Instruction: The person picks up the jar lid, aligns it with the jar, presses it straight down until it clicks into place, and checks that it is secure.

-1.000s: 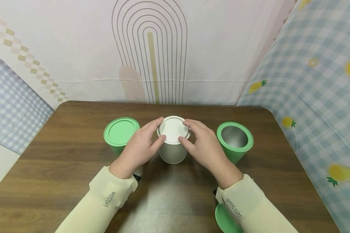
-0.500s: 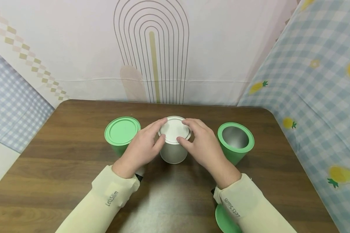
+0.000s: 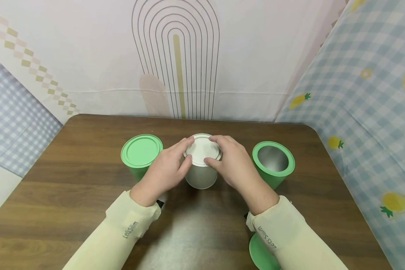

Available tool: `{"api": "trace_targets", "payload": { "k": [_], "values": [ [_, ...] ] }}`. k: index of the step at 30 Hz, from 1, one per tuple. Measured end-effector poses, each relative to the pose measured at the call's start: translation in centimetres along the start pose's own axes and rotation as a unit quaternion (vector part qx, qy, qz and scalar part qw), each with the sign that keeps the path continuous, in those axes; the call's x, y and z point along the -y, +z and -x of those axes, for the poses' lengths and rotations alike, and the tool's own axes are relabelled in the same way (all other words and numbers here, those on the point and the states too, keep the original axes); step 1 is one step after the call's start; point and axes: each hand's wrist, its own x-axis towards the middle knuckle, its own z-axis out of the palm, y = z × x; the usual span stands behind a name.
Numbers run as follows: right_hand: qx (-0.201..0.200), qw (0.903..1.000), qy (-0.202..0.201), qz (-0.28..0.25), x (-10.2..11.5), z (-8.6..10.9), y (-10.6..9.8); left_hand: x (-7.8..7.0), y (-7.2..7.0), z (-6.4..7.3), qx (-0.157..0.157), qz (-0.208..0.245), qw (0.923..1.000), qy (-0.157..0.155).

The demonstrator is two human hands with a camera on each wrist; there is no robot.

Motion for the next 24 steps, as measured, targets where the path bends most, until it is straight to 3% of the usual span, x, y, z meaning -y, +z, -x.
{"api": "trace_targets", "payload": {
  "k": [5, 14, 24],
  "values": [
    [0.004, 0.9999, 0.011, -0.006, -0.1, 0.2, 0.1, 0.2, 0.3, 0.3, 0.001, 0.024, 0.9996, -0.010],
    [-0.068, 0.9975, -0.018, 0.002, -1.6, 1.9, 1.5, 0.4, 1.6, 1.1, -0.054, 0.059, 0.9966, 0.021],
    [-0.073, 0.9972, -0.009, -0.008, -2.2, 2.8, 1.8, 0.2, 2.3, 2.2, -0.097, 0.065, 0.9922, 0.045]
  ]
}}
